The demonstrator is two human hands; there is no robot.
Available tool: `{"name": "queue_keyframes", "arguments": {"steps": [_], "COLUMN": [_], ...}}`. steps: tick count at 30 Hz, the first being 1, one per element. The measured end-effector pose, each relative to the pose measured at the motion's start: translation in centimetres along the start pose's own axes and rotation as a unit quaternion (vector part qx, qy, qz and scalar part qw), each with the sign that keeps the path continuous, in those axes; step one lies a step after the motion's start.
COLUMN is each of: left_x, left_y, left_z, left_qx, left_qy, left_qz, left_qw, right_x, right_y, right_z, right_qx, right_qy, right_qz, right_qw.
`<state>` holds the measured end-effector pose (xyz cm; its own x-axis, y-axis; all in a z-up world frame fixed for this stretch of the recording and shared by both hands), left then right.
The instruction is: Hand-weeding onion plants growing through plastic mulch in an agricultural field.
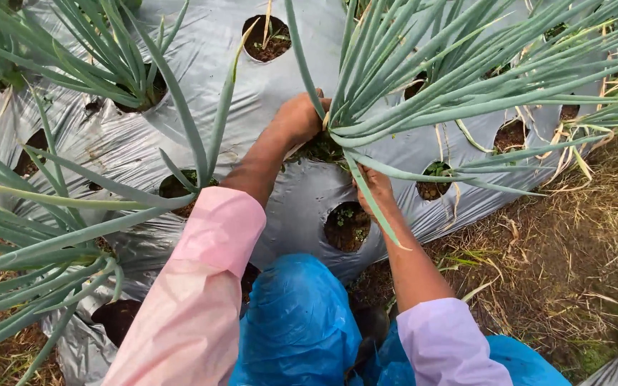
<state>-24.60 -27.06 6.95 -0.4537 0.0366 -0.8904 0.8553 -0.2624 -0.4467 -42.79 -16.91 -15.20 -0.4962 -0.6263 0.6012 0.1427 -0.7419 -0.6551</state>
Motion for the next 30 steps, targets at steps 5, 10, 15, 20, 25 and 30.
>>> {"name": "queue_keyframes", "arguments": {"steps": [5,10,15,20,25,30], "left_x": [1.3,4.1,2.6,-0.5,-6.4,-5.2], "left_y": [0.1,1.4,1.0,3.9,8.1,5.3], "left_z": [1.0,2.2,1.7,-0.5,-7.1,-7.5], "left_qx": [0.055,0.096,0.006,-0.019,-0.105,-0.067], "left_qy": [-0.021,-0.039,0.026,-0.126,-0.326,-0.204], "left_qz": [0.035,0.08,0.03,-0.044,-0.215,-0.109], "left_qw": [0.998,0.991,0.999,0.991,0.915,0.971], "right_x": [0.7,1.2,1.2,1.4,2.8,3.5], "right_y": [2.3,1.3,0.7,-1.6,-6.1,-6.8], "right_z": [0.3,1.0,1.7,3.1,7.1,7.9], "right_qx": [0.116,0.107,0.086,0.049,-0.017,-0.134], "right_qy": [0.056,0.004,-0.023,-0.046,-0.057,-0.087], "right_qz": [0.201,-0.001,0.002,-0.084,-0.083,-0.174], "right_qw": [0.971,0.994,0.996,0.994,0.995,0.972]}}
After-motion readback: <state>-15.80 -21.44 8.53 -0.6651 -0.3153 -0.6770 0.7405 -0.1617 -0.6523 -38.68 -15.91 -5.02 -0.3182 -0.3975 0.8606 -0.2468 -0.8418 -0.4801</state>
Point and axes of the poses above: each hand's wrist, its own z-axis towards the middle knuckle, its own x-axis out of the palm, y = z × x, the point moved 10 cm from there along z, towards the middle knuckle, and after that the axes turned 12 degrees about z, right-handed, at the moved point
